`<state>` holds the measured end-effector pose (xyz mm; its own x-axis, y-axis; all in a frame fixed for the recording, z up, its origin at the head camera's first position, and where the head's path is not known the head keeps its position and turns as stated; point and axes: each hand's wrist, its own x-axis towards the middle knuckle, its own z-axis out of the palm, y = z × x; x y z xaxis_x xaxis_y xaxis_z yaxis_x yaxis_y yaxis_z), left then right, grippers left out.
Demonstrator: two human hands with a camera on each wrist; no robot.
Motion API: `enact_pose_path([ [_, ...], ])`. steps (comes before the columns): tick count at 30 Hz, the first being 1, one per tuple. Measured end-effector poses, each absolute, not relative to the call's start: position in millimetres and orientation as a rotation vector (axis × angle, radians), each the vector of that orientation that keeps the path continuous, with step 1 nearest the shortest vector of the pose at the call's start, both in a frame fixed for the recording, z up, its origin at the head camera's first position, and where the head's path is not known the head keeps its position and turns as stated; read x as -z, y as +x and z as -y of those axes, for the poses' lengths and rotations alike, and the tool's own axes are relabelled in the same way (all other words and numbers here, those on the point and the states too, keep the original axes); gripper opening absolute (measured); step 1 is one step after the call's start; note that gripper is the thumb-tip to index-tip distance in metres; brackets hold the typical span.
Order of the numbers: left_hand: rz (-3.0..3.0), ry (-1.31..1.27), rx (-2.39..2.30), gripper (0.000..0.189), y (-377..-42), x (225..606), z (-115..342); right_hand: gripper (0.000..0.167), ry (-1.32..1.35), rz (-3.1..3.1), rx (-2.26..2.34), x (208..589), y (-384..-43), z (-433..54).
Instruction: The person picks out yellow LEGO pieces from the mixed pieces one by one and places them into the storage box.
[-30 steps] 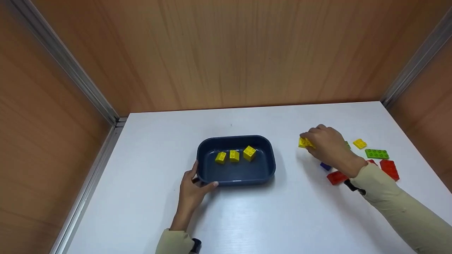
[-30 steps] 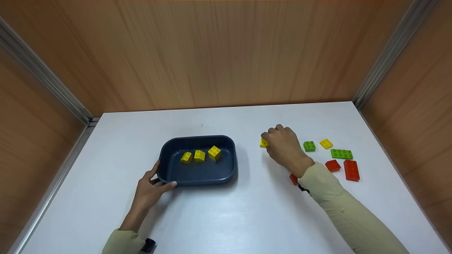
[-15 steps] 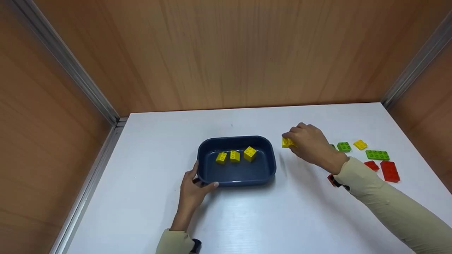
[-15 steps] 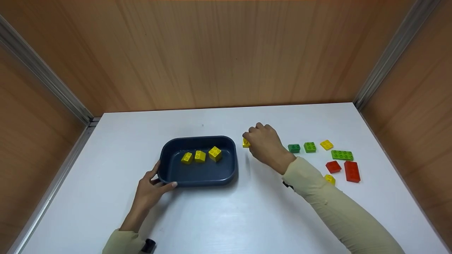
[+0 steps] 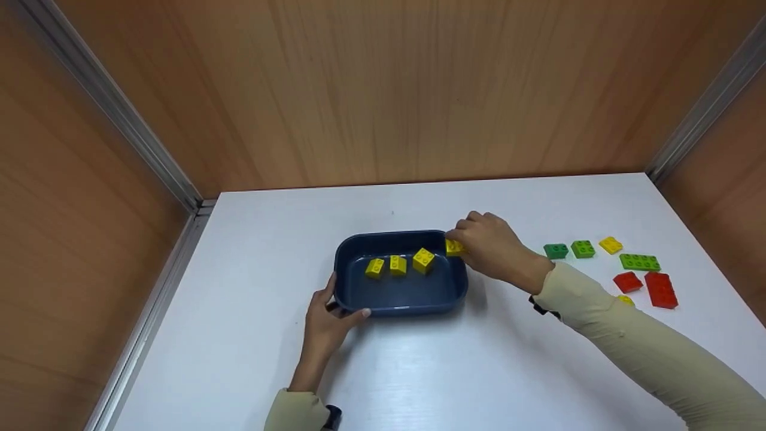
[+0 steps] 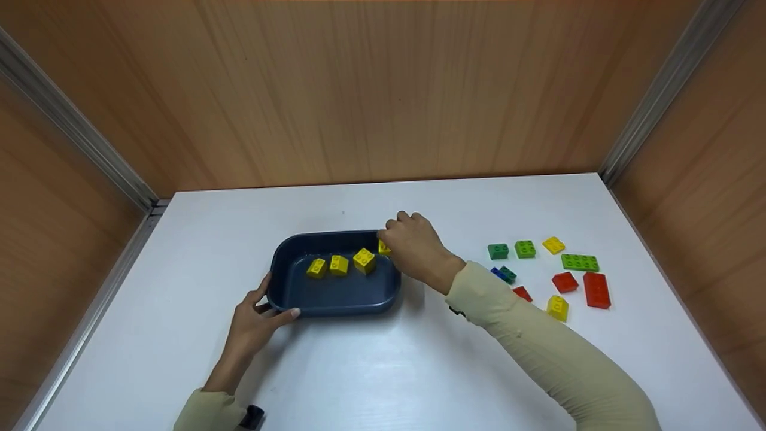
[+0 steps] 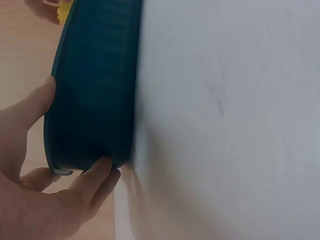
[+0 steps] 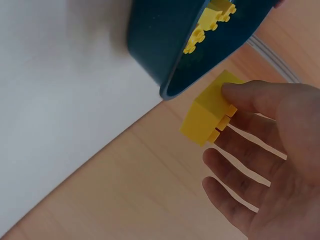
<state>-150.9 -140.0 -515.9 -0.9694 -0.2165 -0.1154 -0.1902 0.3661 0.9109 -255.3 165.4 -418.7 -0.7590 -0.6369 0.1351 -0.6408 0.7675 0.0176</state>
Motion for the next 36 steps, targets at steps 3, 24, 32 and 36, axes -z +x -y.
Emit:
enact_pose_path([
  [3, 2.569, 0.358, 1.724, 0.105, -151, 517, 140, 0.034, 1.061, 2.835, -0.03, 418, -255, -155],
  [24, 2.576, 0.359, 1.723, 0.104, -150, 518, 141, 0.029, 1.368, 2.742, 0.021, 423, -250, -90],
  [32, 2.567, 0.353, 1.731, 0.103, -150, 518, 142, 0.029, 1.458, 2.683, 0.125, 427, -246, -70],
  [36, 2.563, 0.333, 1.73, 0.103, -149, 518, 142, 0.03, 1.505, 2.647, 0.143, 429, -245, -62],
])
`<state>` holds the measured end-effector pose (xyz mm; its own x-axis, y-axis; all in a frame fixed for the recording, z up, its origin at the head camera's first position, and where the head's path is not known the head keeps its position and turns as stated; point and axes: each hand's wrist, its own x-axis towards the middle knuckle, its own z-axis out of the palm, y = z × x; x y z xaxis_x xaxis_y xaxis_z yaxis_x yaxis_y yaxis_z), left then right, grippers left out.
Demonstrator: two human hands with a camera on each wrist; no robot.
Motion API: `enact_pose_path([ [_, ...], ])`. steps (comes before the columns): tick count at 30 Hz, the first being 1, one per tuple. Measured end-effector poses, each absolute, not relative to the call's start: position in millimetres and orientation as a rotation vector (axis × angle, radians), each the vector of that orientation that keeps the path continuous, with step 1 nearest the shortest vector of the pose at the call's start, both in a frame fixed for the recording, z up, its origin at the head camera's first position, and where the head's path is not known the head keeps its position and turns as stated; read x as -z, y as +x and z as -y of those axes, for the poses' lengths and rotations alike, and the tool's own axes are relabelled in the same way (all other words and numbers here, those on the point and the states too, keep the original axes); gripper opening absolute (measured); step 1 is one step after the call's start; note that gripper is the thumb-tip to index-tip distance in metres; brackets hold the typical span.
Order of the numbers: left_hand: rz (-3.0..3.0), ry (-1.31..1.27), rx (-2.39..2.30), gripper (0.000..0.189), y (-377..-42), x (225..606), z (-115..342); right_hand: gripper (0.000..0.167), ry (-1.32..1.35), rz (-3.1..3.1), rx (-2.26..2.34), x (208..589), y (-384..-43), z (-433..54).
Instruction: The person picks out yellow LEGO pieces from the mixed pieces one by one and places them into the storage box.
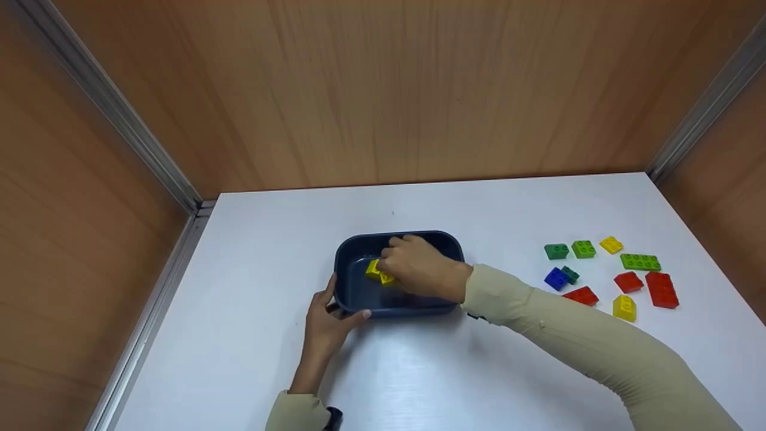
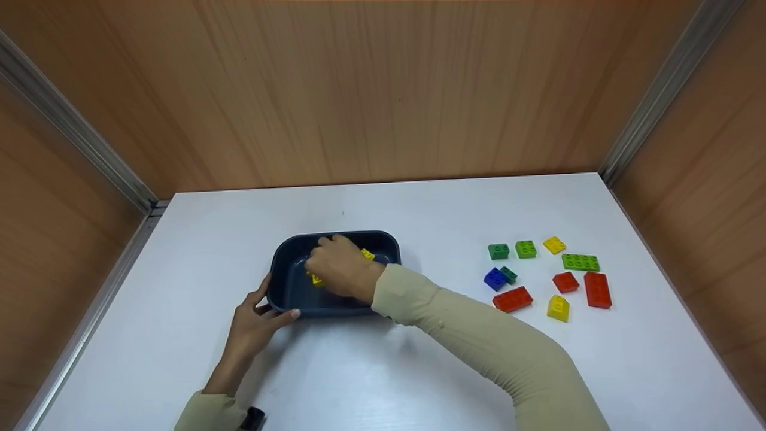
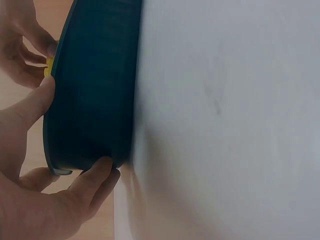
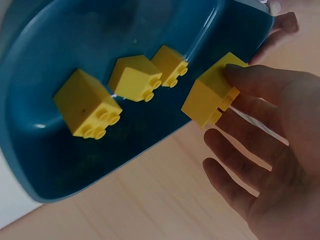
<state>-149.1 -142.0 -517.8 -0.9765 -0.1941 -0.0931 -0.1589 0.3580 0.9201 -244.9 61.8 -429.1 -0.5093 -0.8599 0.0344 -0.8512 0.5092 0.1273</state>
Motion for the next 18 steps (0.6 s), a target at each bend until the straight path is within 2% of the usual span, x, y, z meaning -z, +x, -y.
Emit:
enact_pose_path([
  [18, 2.555, 0.322, 1.775, 0.105, -149, 517, 143, 0.025, 1.636, 2.661, 0.207, 435, -242, -33],
])
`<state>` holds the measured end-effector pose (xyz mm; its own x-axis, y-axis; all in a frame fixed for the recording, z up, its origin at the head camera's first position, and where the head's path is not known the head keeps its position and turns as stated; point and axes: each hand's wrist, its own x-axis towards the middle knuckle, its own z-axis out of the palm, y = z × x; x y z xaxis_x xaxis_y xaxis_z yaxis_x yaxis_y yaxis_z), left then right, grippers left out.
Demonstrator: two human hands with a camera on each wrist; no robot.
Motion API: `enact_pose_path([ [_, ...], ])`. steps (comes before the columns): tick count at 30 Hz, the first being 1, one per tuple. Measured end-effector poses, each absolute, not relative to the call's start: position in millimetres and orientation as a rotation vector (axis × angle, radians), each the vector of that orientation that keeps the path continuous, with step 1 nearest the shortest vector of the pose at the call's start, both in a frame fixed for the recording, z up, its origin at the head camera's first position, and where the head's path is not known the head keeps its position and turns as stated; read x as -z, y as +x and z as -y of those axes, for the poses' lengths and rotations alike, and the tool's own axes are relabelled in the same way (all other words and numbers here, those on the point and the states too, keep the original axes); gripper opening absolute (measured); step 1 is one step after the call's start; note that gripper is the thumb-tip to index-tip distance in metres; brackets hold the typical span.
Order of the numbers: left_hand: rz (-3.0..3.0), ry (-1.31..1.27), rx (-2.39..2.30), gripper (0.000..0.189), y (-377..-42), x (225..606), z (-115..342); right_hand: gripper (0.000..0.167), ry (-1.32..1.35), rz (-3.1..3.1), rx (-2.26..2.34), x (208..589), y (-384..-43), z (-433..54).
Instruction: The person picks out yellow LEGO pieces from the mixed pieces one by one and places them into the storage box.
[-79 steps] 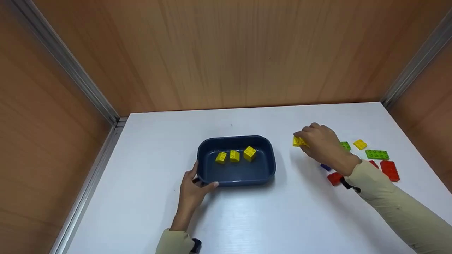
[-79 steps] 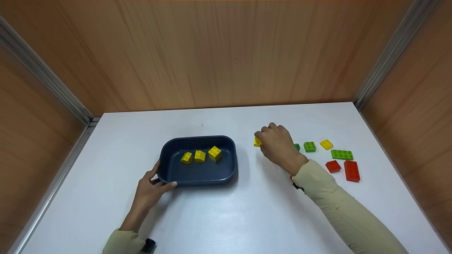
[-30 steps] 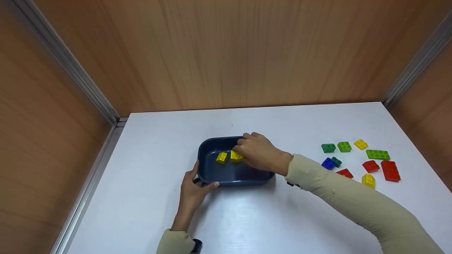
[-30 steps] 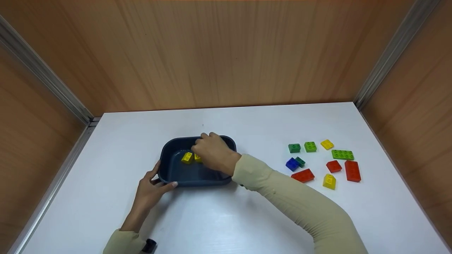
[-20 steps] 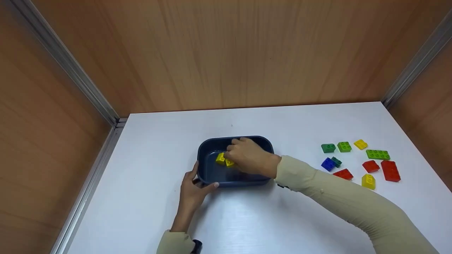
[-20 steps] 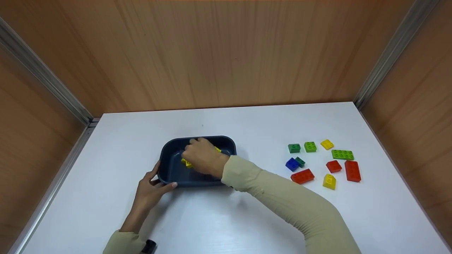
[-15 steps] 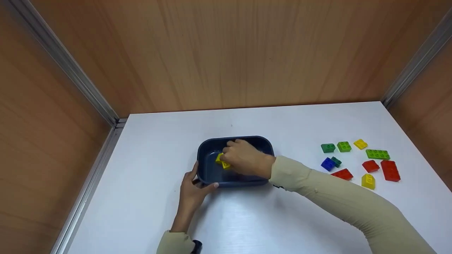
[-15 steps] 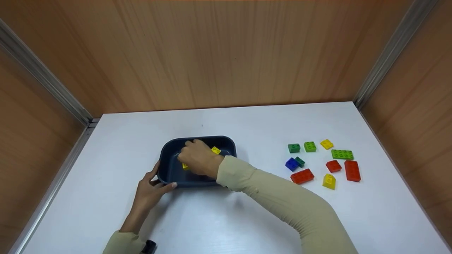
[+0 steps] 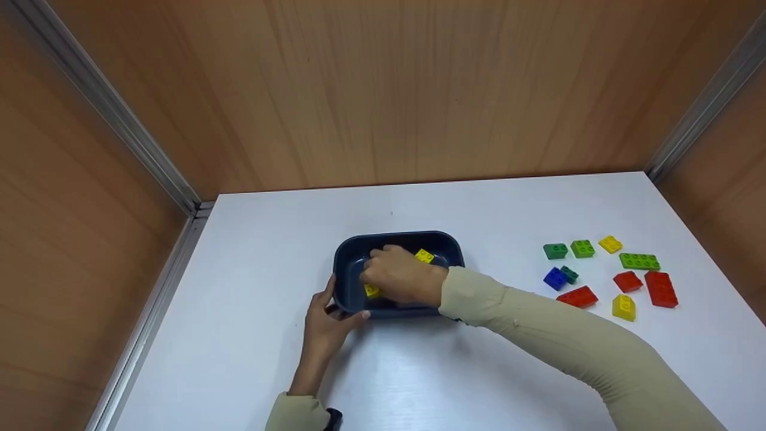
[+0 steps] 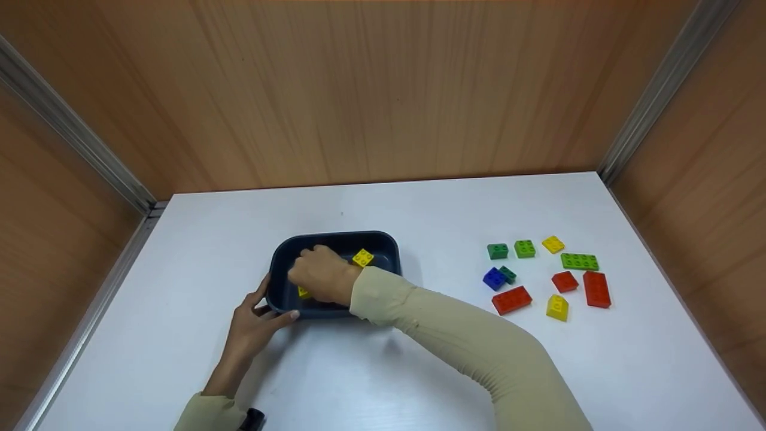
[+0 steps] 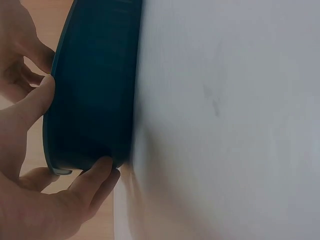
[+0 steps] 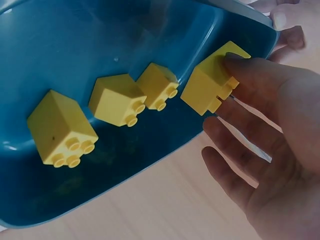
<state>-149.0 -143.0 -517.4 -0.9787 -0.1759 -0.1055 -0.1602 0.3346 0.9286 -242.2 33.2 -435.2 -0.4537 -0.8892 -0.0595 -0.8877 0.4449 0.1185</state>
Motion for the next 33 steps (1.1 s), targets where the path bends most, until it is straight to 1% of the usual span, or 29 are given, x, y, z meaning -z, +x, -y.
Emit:
enact_pose_path([
  [14, 2.581, 0.338, 1.719, 0.104, -150, 517, 143, 0.025, 1.662, 2.712, 0.206, 446, -244, -23],
  [21, 2.578, 0.357, 1.708, 0.102, -150, 518, 144, 0.028, 1.663, 2.75, 0.157, 451, -248, -21],
  [30, 2.569, 0.365, 1.73, 0.103, -150, 517, 143, 0.032, 1.648, 2.766, 0.218, 459, -248, -21],
  [33, 2.554, 0.356, 1.761, 0.103, -149, 517, 143, 0.031, 1.63, 2.773, 0.294, 462, -246, -20],
])
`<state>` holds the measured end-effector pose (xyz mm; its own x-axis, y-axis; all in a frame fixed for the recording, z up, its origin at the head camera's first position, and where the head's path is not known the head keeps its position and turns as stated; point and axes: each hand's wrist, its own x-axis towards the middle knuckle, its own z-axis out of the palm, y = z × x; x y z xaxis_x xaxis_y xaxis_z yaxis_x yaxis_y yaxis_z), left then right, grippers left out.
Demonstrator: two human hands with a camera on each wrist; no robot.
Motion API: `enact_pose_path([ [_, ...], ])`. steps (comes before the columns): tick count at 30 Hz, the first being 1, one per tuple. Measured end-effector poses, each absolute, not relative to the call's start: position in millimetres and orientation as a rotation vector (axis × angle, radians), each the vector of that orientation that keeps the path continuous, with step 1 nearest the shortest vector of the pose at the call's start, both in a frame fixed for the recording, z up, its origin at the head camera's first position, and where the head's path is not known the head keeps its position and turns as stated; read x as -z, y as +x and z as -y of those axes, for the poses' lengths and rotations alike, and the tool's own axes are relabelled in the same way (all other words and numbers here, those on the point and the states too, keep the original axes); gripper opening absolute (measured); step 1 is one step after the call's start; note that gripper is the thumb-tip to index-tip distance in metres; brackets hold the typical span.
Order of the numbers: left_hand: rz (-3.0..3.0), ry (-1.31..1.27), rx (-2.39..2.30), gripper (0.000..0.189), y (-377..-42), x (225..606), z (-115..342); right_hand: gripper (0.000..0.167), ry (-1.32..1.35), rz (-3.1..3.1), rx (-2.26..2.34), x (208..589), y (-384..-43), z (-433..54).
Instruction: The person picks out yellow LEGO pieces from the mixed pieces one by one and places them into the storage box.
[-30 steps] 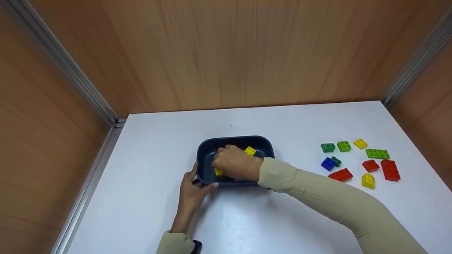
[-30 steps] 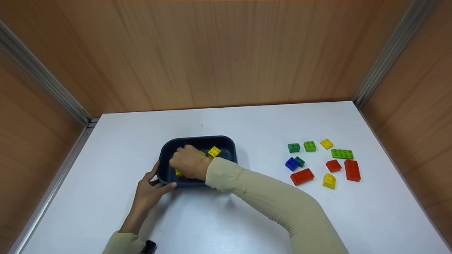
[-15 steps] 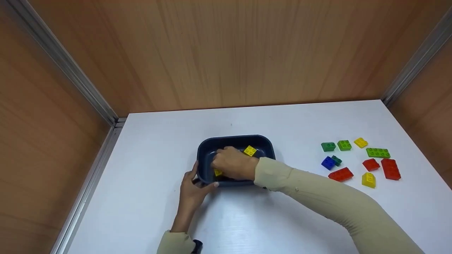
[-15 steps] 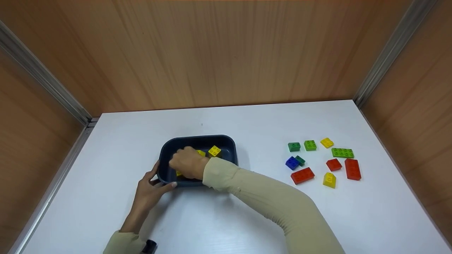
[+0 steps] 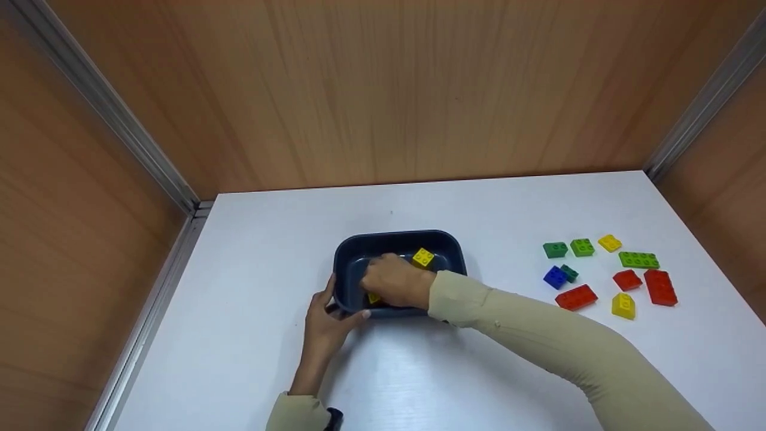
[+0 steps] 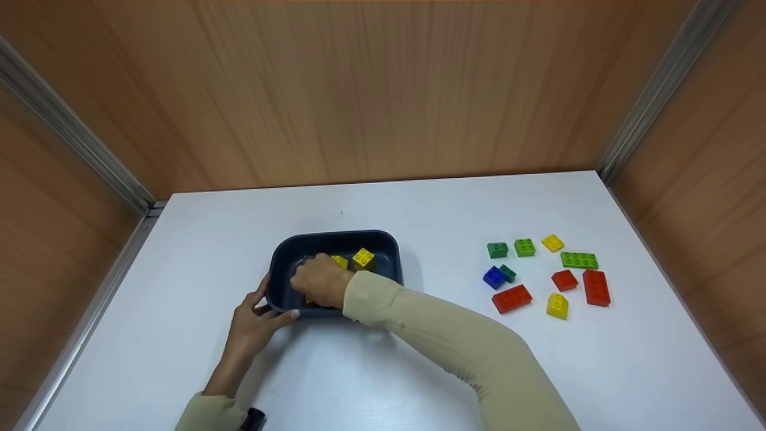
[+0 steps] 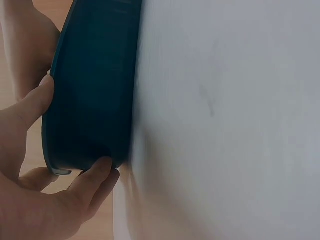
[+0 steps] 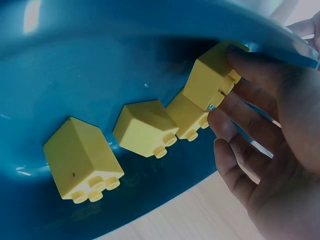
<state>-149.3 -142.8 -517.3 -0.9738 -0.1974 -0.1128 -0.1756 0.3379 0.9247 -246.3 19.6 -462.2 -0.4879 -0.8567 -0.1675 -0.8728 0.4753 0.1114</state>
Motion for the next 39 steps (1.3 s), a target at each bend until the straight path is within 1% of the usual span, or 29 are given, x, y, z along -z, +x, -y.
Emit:
enact_pose_path([
  [7, 2.542, 0.358, 1.788, 0.103, -150, 518, 143, 0.028, -1.516, -2.581, -0.466, 466, -245, -18],
  [14, 2.538, 0.346, 1.81, 0.104, -151, 517, 143, 0.034, -1.493, -2.619, -0.296, 459, -251, -27],
  [19, 2.555, 0.366, 1.779, 0.103, -151, 516, 142, 0.032, -1.502, -2.666, -0.203, 448, -261, -43],
  [24, 2.562, 0.376, 1.761, 0.102, -151, 515, 141, 0.036, -1.478, -2.69, -0.133, 440, -268, -65],
  [33, 2.565, 0.395, 1.746, 0.102, -150, 517, 140, 0.037, -1.37, -2.752, -0.043, 434, -274, -96],
  [39, 2.558, 0.394, 1.722, 0.102, -150, 517, 139, 0.034, -1.301, -2.793, 0.038, 429, -275, -116],
])
